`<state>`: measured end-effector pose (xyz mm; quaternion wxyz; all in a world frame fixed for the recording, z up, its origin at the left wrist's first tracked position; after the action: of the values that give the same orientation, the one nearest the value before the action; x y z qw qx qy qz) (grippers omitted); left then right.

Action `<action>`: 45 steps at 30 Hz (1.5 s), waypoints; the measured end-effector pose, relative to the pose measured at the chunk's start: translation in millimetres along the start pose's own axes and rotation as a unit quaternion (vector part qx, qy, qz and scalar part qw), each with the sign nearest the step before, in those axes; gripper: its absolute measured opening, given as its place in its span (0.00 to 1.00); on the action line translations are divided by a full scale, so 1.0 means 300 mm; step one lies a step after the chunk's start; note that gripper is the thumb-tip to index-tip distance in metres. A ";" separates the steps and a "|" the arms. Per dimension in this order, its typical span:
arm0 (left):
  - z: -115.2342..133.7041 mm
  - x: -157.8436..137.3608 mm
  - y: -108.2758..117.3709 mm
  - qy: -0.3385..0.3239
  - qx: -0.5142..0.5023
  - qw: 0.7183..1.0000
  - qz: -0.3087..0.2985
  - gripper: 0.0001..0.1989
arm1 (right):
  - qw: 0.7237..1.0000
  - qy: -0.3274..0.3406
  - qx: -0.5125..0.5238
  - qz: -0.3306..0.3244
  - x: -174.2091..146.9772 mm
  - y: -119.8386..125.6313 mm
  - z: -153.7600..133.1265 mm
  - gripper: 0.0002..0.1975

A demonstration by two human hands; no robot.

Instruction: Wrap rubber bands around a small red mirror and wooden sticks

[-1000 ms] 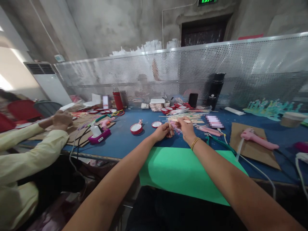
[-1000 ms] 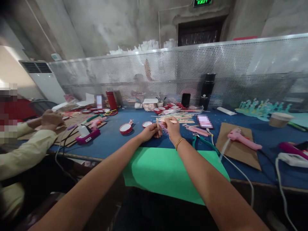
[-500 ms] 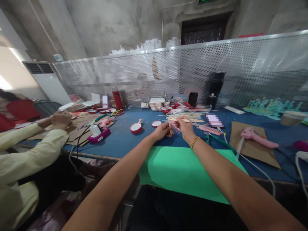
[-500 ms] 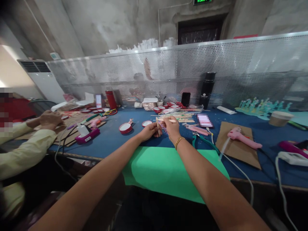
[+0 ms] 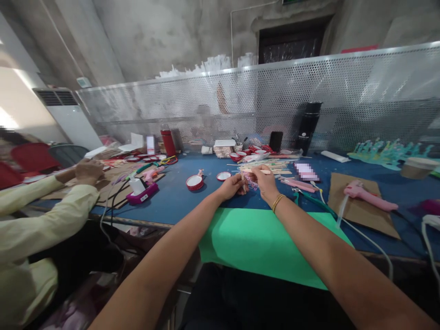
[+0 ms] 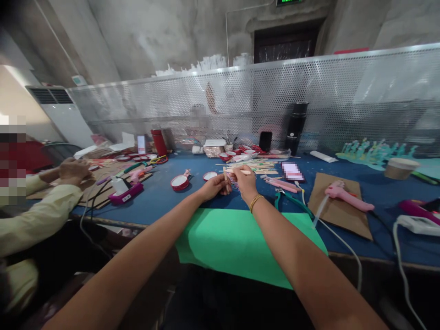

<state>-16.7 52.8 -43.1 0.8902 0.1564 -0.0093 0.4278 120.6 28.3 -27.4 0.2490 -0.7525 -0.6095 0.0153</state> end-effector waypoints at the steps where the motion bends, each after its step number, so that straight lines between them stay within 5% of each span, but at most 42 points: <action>1: 0.000 0.000 0.000 0.000 0.001 1.000 -0.001 0.17 | 1.000 -0.001 0.001 0.001 0.000 -0.001 0.000 0.10; 7: 0.000 0.001 0.001 0.001 0.006 1.000 -0.001 0.16 | 0.999 0.001 0.004 0.052 0.006 0.012 -0.005 0.08; 13: 0.000 0.001 0.001 0.003 0.009 1.000 -0.006 0.15 | 1.000 0.004 0.009 0.001 0.001 -0.001 0.002 0.09; 20: -0.011 0.002 0.006 -0.001 0.012 1.000 0.001 0.16 | 0.999 0.003 0.013 0.050 0.007 0.013 -0.003 0.08; 27: -0.003 -0.009 0.007 -0.007 0.014 1.000 -0.008 0.18 | 1.000 -0.006 0.010 -0.001 -0.001 -0.006 0.011 0.09; 34: 0.003 -0.006 0.002 0.006 0.023 1.000 0.002 0.15 | 0.998 -0.002 0.008 0.062 0.009 0.016 0.006 0.08; 41: -0.002 -0.003 0.000 0.004 0.018 1.000 0.001 0.16 | 1.000 -0.008 0.015 0.009 -0.003 -0.002 0.008 0.09; 45: 0.003 -0.008 0.000 0.004 0.017 1.000 0.004 0.15 | 0.999 -0.005 0.006 0.051 0.006 0.009 0.010 0.08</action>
<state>-18.1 50.8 -42.6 0.8858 0.1696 0.0013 0.4319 122.6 30.7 -30.7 0.2495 -0.7810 -0.5714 0.0359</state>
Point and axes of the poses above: each hand's wrist, its own x-axis towards the middle knuckle, its own y-axis out of the back of the hand, z = x × y, the point moved 2 cm from there along x, towards the middle knuckle, and after that the axes turned 4 degrees about -z, right-handed, at the moved point
